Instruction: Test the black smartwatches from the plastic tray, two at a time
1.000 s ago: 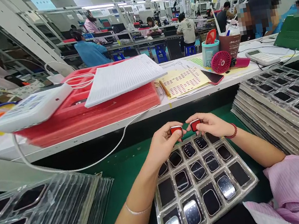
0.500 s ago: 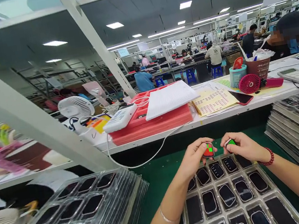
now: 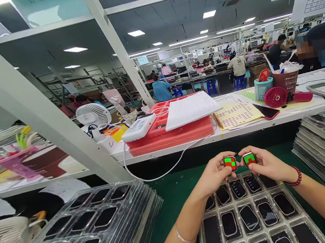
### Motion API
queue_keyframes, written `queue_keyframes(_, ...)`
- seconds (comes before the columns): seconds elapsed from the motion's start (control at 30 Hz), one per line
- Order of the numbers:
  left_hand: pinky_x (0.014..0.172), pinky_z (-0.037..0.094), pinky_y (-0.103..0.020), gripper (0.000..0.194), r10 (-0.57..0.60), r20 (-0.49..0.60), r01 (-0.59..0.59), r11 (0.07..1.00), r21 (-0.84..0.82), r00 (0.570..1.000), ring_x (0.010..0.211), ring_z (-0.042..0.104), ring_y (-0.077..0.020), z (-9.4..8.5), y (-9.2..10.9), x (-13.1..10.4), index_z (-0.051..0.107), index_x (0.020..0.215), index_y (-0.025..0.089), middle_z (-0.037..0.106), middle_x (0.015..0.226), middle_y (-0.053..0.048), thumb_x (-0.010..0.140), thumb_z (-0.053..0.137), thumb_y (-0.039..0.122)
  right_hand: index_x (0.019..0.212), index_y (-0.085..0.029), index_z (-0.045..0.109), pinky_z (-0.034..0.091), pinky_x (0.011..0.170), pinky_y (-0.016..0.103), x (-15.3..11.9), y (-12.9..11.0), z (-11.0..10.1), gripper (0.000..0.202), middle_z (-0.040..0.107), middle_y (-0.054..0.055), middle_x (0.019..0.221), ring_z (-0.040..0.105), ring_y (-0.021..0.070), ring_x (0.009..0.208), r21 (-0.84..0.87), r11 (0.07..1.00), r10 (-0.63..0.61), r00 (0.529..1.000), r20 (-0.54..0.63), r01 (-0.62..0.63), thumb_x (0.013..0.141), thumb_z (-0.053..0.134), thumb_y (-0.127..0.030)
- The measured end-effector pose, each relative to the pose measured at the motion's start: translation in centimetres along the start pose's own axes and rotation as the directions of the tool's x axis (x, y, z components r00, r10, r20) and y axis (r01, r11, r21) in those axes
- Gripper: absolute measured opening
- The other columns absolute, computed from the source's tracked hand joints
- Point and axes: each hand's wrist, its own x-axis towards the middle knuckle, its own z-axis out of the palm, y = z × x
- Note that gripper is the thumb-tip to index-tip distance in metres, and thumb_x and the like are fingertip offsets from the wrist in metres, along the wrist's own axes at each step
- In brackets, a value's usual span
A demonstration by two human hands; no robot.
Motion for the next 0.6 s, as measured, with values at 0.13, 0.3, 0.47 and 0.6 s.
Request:
queue_keyframes(0.13, 0.061, 0.046, -0.025, 0.044, 0.071, -0.035, -0.072, 0.997, -0.025, 0.997, 0.072, 0.064, -0.0144, 0.08, 0.22, -0.03, 0.062, 0.114, 0.016, 0.071, 0.097, -0.009, 0.073, 0.077, 0.027, 0.125, -0.021, 0.051, 0.047, 0.056, 0.026, -0.04, 0.23, -0.04, 0.039, 0.062, 0.007, 0.104, 0.053, 0.0119, 0.063, -0.015, 1.000, 0.010, 1.000, 0.017, -0.010, 0.087, 0.058, -0.021)
queue_keyframes(0.3, 0.067, 0.050, -0.029, 0.043, 0.109, -0.069, -0.110, 0.994, -0.012, 0.992, 0.076, 0.062, -0.0164, 0.29, 0.34, -0.03, 0.062, 0.112, 0.016, 0.070, 0.089, -0.007, 0.072, 0.077, 0.026, 0.126, -0.021, 0.052, 0.048, 0.059, 0.026, -0.11, 0.22, -0.07, 0.039, 0.063, 0.007, 0.103, 0.055, 0.0143, 0.070, -0.049, 0.999, 0.004, 1.000, 0.019, -0.003, 0.087, 0.057, -0.020)
queue_keyframes(0.47, 0.062, 0.048, -0.027, 0.034, 0.116, -0.078, -0.114, 0.993, 0.026, 0.990, 0.074, 0.062, -0.0171, 0.47, 0.45, -0.09, 0.064, 0.098, 0.015, 0.068, 0.081, -0.006, 0.072, 0.078, 0.032, 0.123, -0.021, 0.054, 0.050, 0.062, 0.027, -0.14, 0.10, -0.15, 0.035, 0.064, 0.007, 0.104, 0.057, 0.0135, 0.069, -0.077, 0.997, 0.002, 0.999, 0.042, 0.001, 0.089, 0.054, -0.018)
queue_keyframes(0.6, 0.058, 0.048, -0.025, 0.034, 0.126, -0.078, -0.121, 0.990, 0.069, 0.989, 0.071, 0.061, -0.0162, 0.48, 0.33, -0.05, 0.063, 0.093, 0.014, 0.067, 0.076, -0.005, 0.075, 0.076, 0.040, 0.116, -0.018, 0.059, 0.048, 0.059, 0.024, -0.13, -0.11, -0.20, 0.026, 0.065, 0.006, 0.096, 0.054, 0.0118, 0.066, -0.071, 0.997, -0.013, 0.999, 0.044, 0.016, 0.091, 0.055, -0.022)
